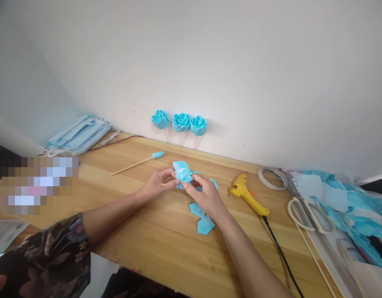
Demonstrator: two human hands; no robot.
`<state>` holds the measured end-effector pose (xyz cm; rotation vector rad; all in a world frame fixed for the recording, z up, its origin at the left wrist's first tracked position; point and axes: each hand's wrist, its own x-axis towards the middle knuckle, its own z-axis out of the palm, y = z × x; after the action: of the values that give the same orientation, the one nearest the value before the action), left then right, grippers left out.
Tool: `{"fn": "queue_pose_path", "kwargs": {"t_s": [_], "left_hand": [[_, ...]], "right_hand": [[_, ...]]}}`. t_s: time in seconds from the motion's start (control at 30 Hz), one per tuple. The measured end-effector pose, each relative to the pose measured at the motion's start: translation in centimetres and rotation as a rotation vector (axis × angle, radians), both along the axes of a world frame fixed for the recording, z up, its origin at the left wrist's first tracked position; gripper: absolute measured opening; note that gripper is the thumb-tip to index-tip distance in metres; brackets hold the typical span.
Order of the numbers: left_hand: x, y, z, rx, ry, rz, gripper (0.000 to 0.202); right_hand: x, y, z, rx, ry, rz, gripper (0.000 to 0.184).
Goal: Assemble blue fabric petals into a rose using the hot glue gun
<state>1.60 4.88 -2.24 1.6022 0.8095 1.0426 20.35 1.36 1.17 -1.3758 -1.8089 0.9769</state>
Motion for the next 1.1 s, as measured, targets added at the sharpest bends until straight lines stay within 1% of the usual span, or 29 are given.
{"fn": "queue_pose_path", "kwargs": {"t_s": [0.13,0.23,0.37,0.43,0.5,0.57,0.63,0.77,0.83,0.97,1.1], "left_hand": [[0.01,-0.01,-0.16,-0.003,-0.046,-0.060,0.036],[-0.05,-0.05,-0.03,-0.042,-0.081,-0.115,0.039],[-0.26,-0.21,0.43,-0.084,-0.077,-0.126,0.044],[-0.29,-0.23,0.49,-0.135,-0.086,-0.128,0.046],[-0.23,-0.16,0.34,-0.215,-0.136,-0.131,0.044],[-0.10,-0.02,0.08,-0.282,-0.211,-0.117,0.041],[0.02,0.09,-0.11,-0.305,-0.269,-0.087,0.038],[0.09,0.07,0.00,-0.281,-0.295,-0.038,0.036],[0.05,0.05,0.13,-0.267,-0.295,-0.027,0.036],[-0.06,0.22,0.11,-0.259,-0.287,0.006,0.039],[0.02,0.27,-0.14,-0.232,-0.267,-0.004,0.040]], "right_hand": [[-0.14,0.11,-0.46,0.087,-0.113,-0.044,0.022],[0.00,0.08,-0.17,0.147,-0.138,-0.054,0.020],[0.08,-0.03,0.36,0.207,-0.134,-0.053,0.018],[0.03,-0.07,0.38,0.224,-0.141,-0.037,0.017],[-0.05,-0.09,0.30,0.228,-0.150,-0.024,0.016],[-0.09,-0.10,0.21,0.215,-0.152,-0.024,0.017],[-0.04,-0.10,0.19,0.170,-0.128,-0.015,0.019],[0.31,-0.04,0.15,0.026,0.036,0.070,0.026],[0.55,0.03,0.03,-0.013,0.105,0.102,0.029],[0.78,0.14,-0.29,-0.019,0.143,0.077,0.036],[0.55,0.08,-0.41,-0.046,0.155,0.047,0.031]]}}
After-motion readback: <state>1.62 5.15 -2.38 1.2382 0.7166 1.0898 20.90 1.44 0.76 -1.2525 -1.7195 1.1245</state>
